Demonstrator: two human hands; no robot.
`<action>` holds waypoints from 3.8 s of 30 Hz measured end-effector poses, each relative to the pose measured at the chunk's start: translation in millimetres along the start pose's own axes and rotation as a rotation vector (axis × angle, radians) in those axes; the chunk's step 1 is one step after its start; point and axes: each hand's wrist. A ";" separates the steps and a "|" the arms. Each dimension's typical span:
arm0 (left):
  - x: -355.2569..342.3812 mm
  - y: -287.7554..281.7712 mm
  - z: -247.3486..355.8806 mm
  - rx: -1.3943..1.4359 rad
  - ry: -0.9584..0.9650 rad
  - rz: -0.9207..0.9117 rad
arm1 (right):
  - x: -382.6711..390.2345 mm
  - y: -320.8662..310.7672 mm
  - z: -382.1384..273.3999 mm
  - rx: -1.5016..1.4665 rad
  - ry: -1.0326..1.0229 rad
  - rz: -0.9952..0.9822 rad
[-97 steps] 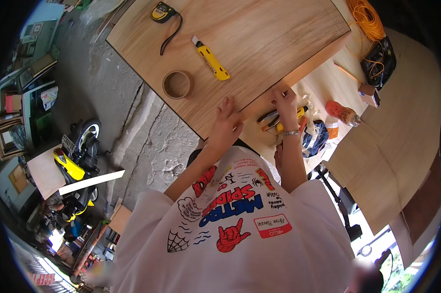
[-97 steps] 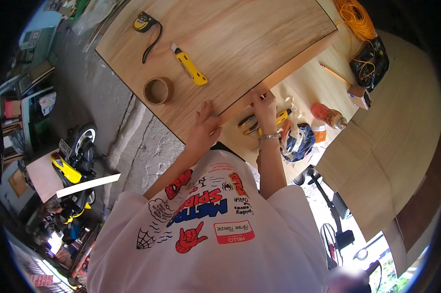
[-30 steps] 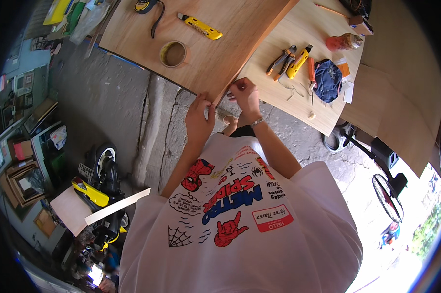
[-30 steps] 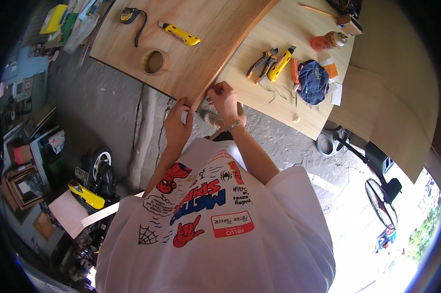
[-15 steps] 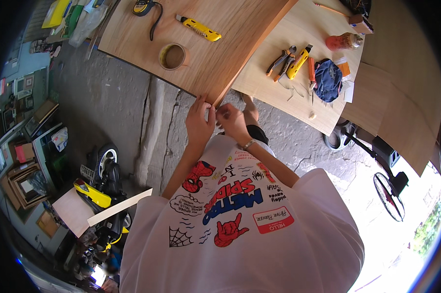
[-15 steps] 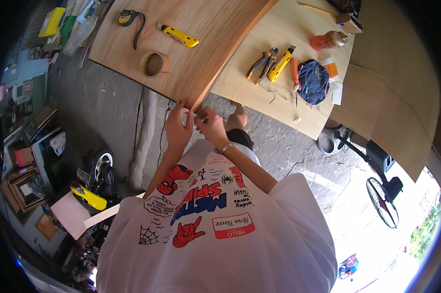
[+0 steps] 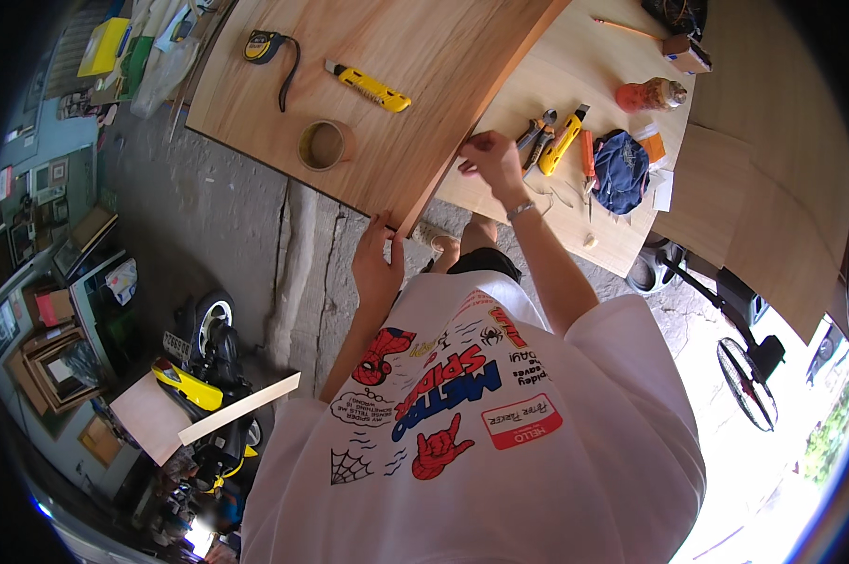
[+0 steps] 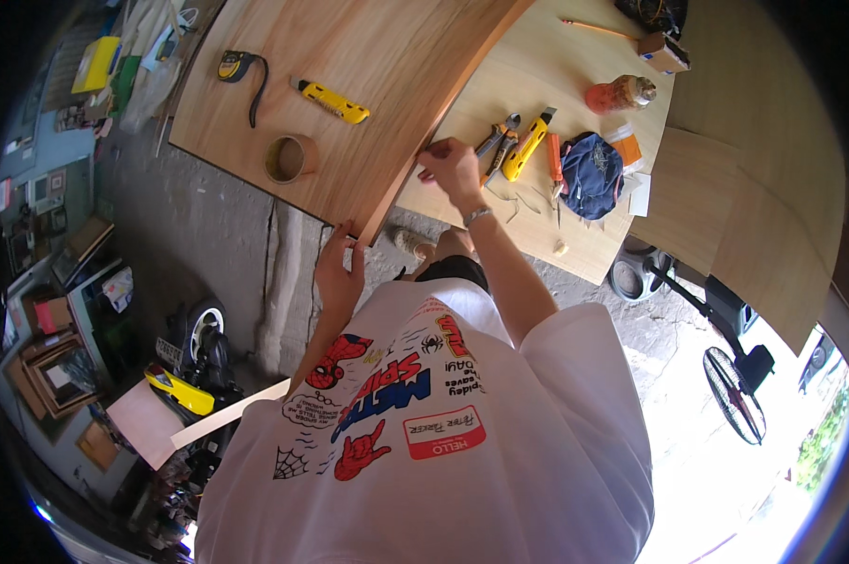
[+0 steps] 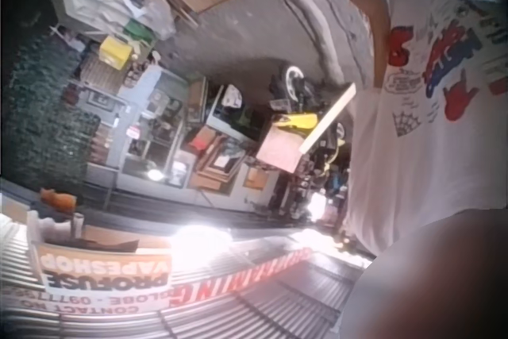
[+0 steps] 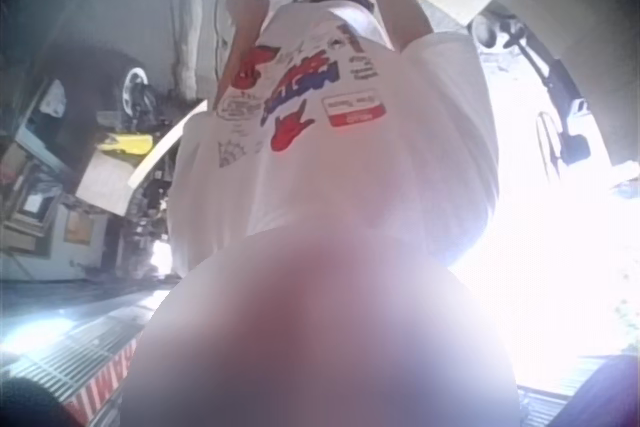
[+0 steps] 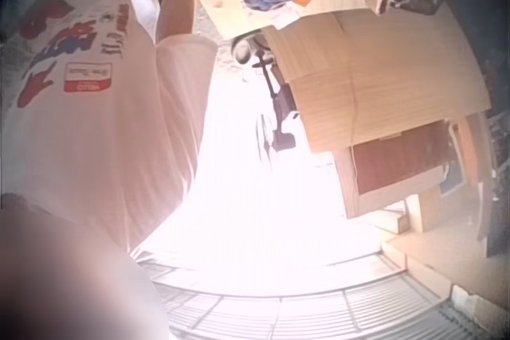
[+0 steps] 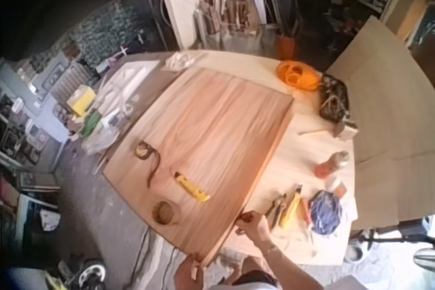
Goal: The person measures and marks a wooden board, then applies a thin wood veneer strip along its edge. They smooth the veneer with a cloth and trim the excess with a utility knife.
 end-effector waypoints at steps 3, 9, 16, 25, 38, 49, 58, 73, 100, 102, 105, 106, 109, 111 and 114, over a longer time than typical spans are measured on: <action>0.0 -1.2 4.6 -0.012 -0.042 -0.015 | -35.5 -31.3 -27.6 -0.022 -0.002 -0.002; -5.0 -0.1 6.9 -0.046 -0.034 -0.035 | -86.7 -72.2 -72.3 -0.019 0.012 -0.033; -10.0 3.0 11.6 -0.059 -0.054 -0.044 | -127.4 -95.8 -92.9 -0.060 -0.030 -0.009; -15.9 8.1 21.4 -0.110 -0.084 -0.046 | -189.9 -128.9 -131.3 -0.039 -0.065 0.070; -20.4 7.5 33.6 -0.108 -0.150 -0.059 | -286.8 -185.1 -188.3 -0.063 -0.182 0.231; -21.2 5.9 28.2 -0.161 -0.139 -0.077 | -350.1 -223.8 -225.9 -0.101 -0.251 0.345; -21.9 6.9 30.0 -0.138 -0.202 -0.069 | -384.6 -243.1 -258.0 0.056 -0.264 0.506; -25.3 6.7 39.1 -0.097 -0.240 -0.056 | -391.2 -254.0 -249.2 0.102 -0.210 0.406; -9.4 14.4 -11.0 -0.127 0.116 -0.052 | 17.2 22.4 -10.7 0.108 0.058 0.118; -9.8 12.7 -12.4 -0.123 0.144 -0.055 | 52.4 45.5 14.8 0.061 0.083 0.073; -10.1 11.8 -12.6 -0.096 0.205 -0.047 | 105.7 77.0 55.9 0.153 0.056 -0.024; -9.6 12.6 -12.1 -0.131 0.246 0.014 | 125.9 89.3 70.7 0.445 -0.057 -0.041; -9.6 13.8 -14.4 -0.080 0.183 -0.047 | 160.6 94.2 103.4 0.660 -0.127 -0.129; -9.7 14.7 -15.5 -0.040 0.275 0.103 | 157.2 77.0 108.3 0.582 -0.040 -0.154; -5.7 7.0 -18.2 0.012 0.268 0.076 | 152.2 29.5 91.1 0.266 -0.039 0.037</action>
Point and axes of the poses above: each hand's wrist, its own x-axis away from the middle knuckle, its own y-axis out of the palm, z = x × y, and after that the axes turned 2 degrees about -z, right-handed
